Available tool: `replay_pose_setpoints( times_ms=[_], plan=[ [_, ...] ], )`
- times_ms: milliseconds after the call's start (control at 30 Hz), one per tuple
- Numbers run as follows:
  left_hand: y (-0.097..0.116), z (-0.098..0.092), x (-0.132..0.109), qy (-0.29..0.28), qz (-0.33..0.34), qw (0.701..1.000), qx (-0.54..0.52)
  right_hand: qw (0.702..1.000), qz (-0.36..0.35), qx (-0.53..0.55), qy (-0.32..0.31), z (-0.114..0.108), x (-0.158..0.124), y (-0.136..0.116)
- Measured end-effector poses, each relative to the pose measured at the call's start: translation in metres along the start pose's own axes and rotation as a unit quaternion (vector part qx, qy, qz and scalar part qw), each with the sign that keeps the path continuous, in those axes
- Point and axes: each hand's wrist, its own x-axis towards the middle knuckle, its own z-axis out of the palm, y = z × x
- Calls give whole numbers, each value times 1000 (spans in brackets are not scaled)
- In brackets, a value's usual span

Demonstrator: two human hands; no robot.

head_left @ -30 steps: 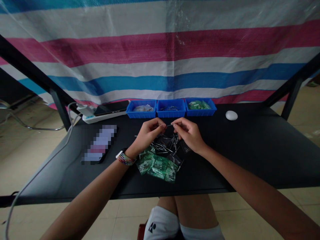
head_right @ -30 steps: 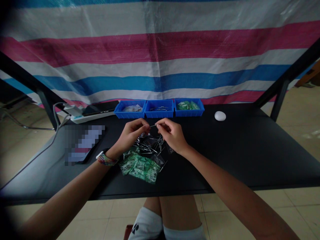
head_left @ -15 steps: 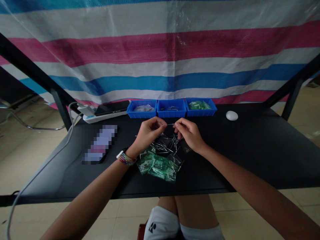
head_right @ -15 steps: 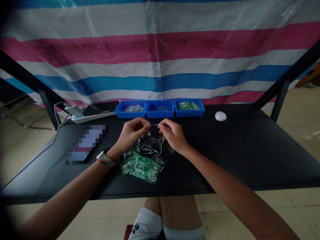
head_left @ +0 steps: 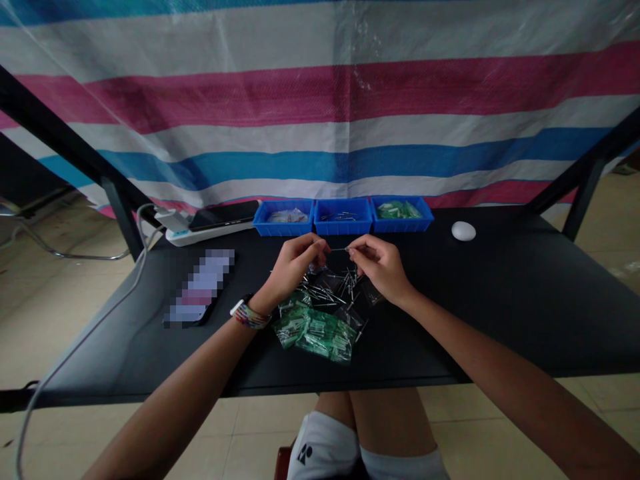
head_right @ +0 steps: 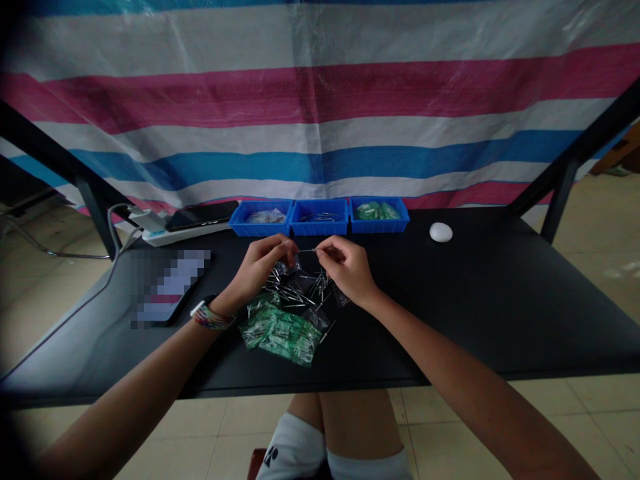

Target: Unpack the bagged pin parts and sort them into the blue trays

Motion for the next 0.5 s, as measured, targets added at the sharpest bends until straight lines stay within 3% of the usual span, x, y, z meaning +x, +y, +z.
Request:
replay_pose_setpoints(
  times_ms=[500],
  plan=[
    [6,2,-1,-38,-41,998,9,999,-32,-40,7,-1,2,6]
  ],
)
